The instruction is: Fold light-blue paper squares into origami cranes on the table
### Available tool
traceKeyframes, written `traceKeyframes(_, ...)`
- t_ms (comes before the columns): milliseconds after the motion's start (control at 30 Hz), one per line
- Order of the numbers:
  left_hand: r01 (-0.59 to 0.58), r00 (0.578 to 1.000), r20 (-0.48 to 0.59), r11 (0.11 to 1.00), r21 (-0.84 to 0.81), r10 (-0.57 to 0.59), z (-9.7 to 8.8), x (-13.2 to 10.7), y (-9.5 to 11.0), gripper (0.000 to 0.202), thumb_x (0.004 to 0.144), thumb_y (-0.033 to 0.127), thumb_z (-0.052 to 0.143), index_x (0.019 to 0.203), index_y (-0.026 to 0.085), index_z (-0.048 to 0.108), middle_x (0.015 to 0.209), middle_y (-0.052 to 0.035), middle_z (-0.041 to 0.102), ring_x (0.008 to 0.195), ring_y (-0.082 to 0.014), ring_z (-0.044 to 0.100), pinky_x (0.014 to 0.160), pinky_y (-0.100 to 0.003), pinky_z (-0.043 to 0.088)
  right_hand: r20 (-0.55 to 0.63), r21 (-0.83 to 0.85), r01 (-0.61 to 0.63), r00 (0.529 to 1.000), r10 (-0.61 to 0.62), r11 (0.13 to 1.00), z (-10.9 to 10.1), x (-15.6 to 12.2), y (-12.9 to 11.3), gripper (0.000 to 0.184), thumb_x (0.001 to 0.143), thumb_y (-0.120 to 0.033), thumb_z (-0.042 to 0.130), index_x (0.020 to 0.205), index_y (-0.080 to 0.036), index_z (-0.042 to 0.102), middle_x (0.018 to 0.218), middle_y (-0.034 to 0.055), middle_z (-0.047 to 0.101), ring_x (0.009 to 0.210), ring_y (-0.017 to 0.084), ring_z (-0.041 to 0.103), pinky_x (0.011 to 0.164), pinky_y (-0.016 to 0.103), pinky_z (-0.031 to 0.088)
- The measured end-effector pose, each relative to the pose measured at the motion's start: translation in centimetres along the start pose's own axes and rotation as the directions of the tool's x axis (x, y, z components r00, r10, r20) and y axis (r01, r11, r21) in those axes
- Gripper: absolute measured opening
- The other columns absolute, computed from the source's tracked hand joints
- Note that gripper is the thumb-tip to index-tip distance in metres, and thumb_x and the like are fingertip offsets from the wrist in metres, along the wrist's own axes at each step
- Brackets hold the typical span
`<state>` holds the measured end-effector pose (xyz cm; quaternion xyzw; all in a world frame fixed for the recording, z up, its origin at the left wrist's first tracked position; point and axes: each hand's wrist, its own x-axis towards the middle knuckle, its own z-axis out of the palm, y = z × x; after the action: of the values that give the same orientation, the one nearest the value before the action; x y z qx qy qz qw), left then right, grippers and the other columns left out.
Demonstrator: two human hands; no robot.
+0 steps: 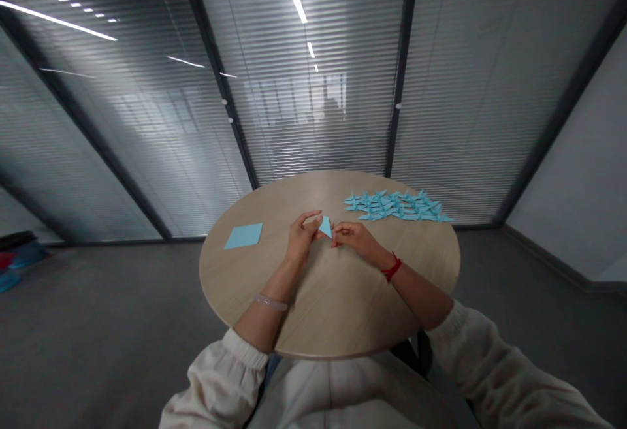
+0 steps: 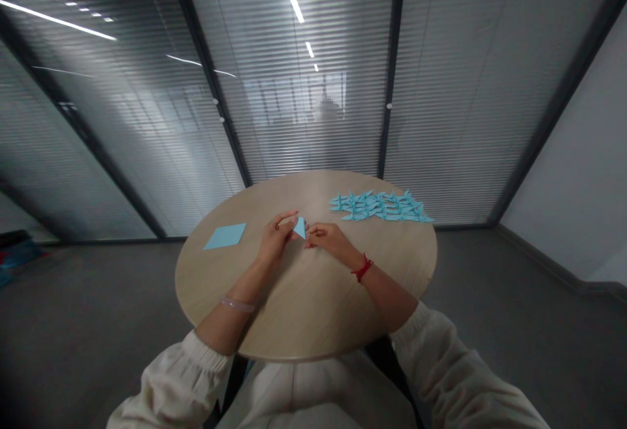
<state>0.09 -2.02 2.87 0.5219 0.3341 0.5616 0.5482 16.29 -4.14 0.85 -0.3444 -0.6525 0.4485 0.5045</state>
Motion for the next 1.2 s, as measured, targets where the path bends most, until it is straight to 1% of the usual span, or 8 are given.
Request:
traceKeyframes(100,-0.052,0.999,0.009,0.995,0.081,0.052,0.1,-0.2,0.2,0.053,0.068,0.04,0.075,0.111,0.014,0.063,0.072,-0.0043,0.072,0.063,-0.0144,0.066,0.067,-0.027,0.053,-0.02,0.016,-0.011,1.0,0.012,1.0,0.1,0.3,0.4,0.014,0.07,-0.03,0.066,0.073,-0.018,0.059,0.063,-0.0021,0.063,0.06,0.012,0.059,0.065,0.027,0.049)
traceKeyframes(233,-0.085,0.996,0.039,0.987,0.139,0.08,0.1,-0.2,0.1,0.049,0.067,0.043,0.074,0.105,0.014,0.066,0.074,-0.0043,0.072,0.063,-0.0124,0.063,0.065,-0.023,0.051,-0.047,0.032,-0.029,0.998,0.03,0.999,0.0,0.5,0.9,0.014,0.069,-0.026,0.063,0.077,-0.019,0.053,0.06,-0.0042,0.06,0.057,0.011,0.058,0.058,0.025,0.047)
traceKeyframes(333,-0.079,0.995,0.073,0.985,0.151,0.069,0.2,0.0,0.0,0.05,0.064,0.047,0.075,0.101,0.015,0.068,0.077,-0.0054,0.073,0.065,-0.0133,0.064,0.065,-0.024,0.05,-0.078,0.055,-0.03,0.996,0.034,0.998,-0.1,0.7,1.3,0.02,0.069,-0.028,0.065,0.08,-0.021,0.049,0.062,-0.0051,0.058,0.056,0.011,0.058,0.056,0.025,0.048)
traceKeyframes(500,-0.071,0.991,0.125,0.99,0.123,0.056,0.3,0.2,-0.4,0.048,0.061,0.048,0.077,0.095,0.015,0.068,0.092,-0.0111,0.074,0.077,-0.0178,0.066,0.069,-0.026,0.051,-0.126,0.065,-0.027,0.991,0.035,0.998,-0.2,1.1,2.0,0.031,0.066,-0.035,0.07,0.082,-0.022,0.046,0.067,-0.0053,0.056,0.057,0.011,0.056,0.053,0.024,0.048)
traceKeyframes(733,-0.063,0.988,0.148,0.989,0.13,0.043,0.2,0.1,-0.7,0.043,0.064,0.046,0.076,0.094,0.016,0.07,0.097,-0.0098,0.073,0.08,-0.0181,0.066,0.073,-0.028,0.052,-0.156,0.052,-0.035,0.987,0.043,0.998,-0.1,1.2,2.2,0.041,0.065,-0.044,0.074,0.081,-0.022,0.045,0.067,-0.0056,0.054,0.059,0.011,0.054,0.054,0.024,0.046)
traceKeyframes(1000,-0.076,0.984,0.175,0.981,0.176,0.045,0.5,-0.2,-0.2,0.045,0.074,0.055,0.065,0.093,0.015,0.072,0.102,-0.0107,0.072,0.085,-0.0187,0.066,0.073,-0.027,0.053,-0.147,0.047,-0.001,0.989,0.008,0.999,-0.3,1.1,2.3,0.039,0.068,-0.051,0.071,0.079,-0.021,0.048,0.067,-0.0044,0.055,0.063,0.013,0.055,0.057,0.025,0.045)
traceKeyframes(1067,-0.062,0.984,0.175,0.984,0.168,0.033,0.6,-0.2,-0.1,0.046,0.072,0.054,0.069,0.095,0.015,0.071,0.101,-0.0113,0.072,0.086,-0.0199,0.067,0.075,-0.029,0.053,-0.142,0.049,0.006,0.99,0.001,0.999,-0.4,1.1,2.2,0.038,0.069,-0.051,0.07,0.079,-0.021,0.049,0.067,-0.0038,0.056,0.064,0.013,0.055,0.058,0.025,0.045)
traceKeyframes(1200,-0.042,0.977,0.212,0.991,0.126,0.014,0.5,-0.2,-0.4,0.056,0.061,0.041,0.081,0.107,0.014,0.067,0.097,-0.0102,0.074,0.088,-0.0216,0.068,0.082,-0.034,0.053,-0.162,0.067,-0.012,0.987,0.023,0.998,-0.5,1.2,2.1,0.033,0.066,-0.046,0.071,0.077,-0.021,0.051,0.067,-0.0041,0.056,0.062,0.012,0.054,0.057,0.025,0.043)
